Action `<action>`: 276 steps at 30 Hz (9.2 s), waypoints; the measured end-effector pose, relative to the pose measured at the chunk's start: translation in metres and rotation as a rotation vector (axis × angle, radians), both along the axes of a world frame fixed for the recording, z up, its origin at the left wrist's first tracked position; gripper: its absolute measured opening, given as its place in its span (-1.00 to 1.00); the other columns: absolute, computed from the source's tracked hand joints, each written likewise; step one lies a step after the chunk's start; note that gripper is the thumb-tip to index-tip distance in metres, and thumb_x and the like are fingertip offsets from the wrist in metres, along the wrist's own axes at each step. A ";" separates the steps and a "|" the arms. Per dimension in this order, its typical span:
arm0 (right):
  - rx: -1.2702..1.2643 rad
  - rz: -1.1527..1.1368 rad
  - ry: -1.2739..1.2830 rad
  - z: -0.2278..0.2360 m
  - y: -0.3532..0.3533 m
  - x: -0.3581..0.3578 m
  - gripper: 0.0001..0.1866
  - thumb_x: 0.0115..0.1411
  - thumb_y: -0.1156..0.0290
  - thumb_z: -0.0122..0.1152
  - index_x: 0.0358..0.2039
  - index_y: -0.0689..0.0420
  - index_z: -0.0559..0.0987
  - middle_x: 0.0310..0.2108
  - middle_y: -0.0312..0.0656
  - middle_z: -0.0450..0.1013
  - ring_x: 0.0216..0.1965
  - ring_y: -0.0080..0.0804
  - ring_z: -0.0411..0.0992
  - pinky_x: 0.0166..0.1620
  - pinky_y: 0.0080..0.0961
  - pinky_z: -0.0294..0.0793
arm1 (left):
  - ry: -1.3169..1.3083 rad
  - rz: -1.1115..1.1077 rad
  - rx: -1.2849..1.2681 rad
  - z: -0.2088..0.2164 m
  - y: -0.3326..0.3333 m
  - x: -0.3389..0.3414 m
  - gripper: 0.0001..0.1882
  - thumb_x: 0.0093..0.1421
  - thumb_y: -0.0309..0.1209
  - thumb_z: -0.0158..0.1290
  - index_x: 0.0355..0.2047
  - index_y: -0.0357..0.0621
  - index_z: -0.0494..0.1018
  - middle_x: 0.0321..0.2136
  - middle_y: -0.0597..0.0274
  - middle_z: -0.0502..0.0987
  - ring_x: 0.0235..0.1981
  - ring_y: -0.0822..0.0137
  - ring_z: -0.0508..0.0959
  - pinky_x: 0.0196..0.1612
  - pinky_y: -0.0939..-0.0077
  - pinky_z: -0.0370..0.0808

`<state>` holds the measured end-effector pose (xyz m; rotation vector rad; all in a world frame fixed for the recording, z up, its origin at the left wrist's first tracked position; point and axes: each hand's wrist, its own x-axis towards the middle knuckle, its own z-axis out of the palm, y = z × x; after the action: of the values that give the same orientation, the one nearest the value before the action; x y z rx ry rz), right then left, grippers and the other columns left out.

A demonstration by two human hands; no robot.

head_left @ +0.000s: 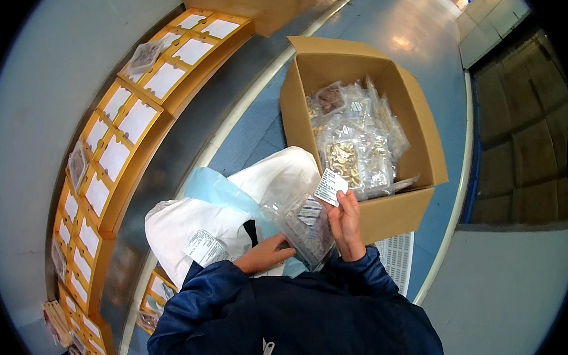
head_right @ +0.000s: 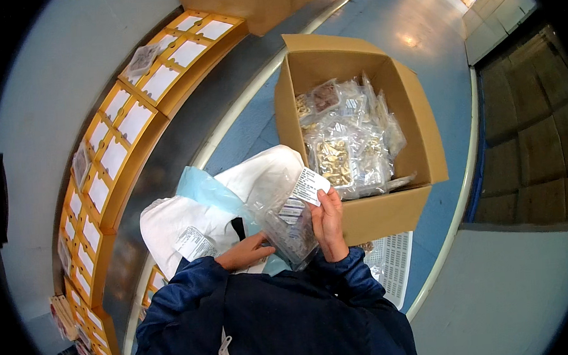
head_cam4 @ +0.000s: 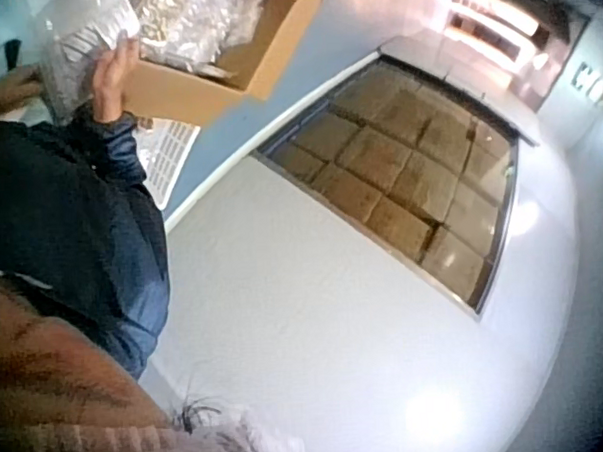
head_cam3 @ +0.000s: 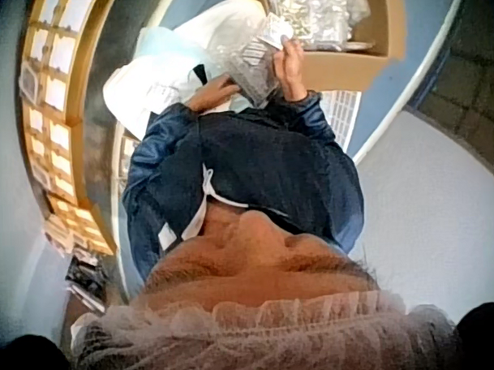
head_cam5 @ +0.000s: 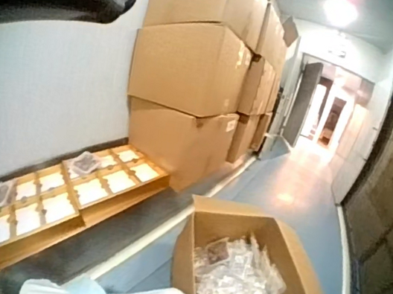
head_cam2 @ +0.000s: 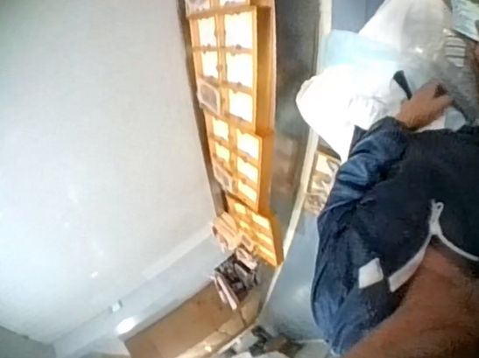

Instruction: The person repeatedly picks up small plastic-wrapped packages from a cardboard box, checks a printed list, and places the packages into a wooden display rack with multiple compartments. The person handles the packages one at a time and occasionally adjusts the list.

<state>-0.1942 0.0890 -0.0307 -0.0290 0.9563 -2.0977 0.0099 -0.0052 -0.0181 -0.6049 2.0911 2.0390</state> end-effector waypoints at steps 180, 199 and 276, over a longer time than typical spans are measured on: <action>1.148 -0.111 0.941 -0.266 -0.201 -0.385 -0.80 0.01 0.36 0.10 -0.50 0.28 0.49 -0.62 -0.14 0.45 -0.63 -0.41 0.40 -0.52 -0.46 0.39 | 0.548 1.670 -0.033 0.133 -0.148 0.191 -0.58 0.25 -0.20 -0.10 0.02 -0.19 0.30 -0.02 0.20 0.41 -0.02 0.36 0.40 0.04 0.39 0.32; 0.066 1.076 1.771 0.092 -0.018 0.020 -0.91 -0.01 0.43 0.08 -0.51 0.17 0.41 -0.53 -0.12 0.35 -0.46 -0.12 0.41 -0.46 -0.28 0.38 | 0.603 1.377 -0.053 0.104 -0.121 0.097 -0.75 0.24 -0.42 -0.10 -0.08 -0.21 0.29 -0.14 0.21 0.43 -0.11 0.39 0.42 -0.01 0.51 0.33; 0.522 0.409 0.610 0.025 0.009 0.009 -0.92 0.10 0.54 0.17 -0.41 0.17 0.44 -0.59 -0.48 0.32 -0.57 -0.80 0.20 -0.49 -0.80 0.18 | -0.112 0.161 -0.155 0.029 -0.053 0.070 -0.52 0.17 -0.22 0.01 0.00 -0.27 0.30 -0.29 0.02 0.53 -0.25 0.20 0.52 -0.18 0.46 0.41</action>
<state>-0.1851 0.0976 -0.0055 -0.5716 1.6743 -1.4262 0.0797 -0.0580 0.0113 -0.9181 2.2129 1.8817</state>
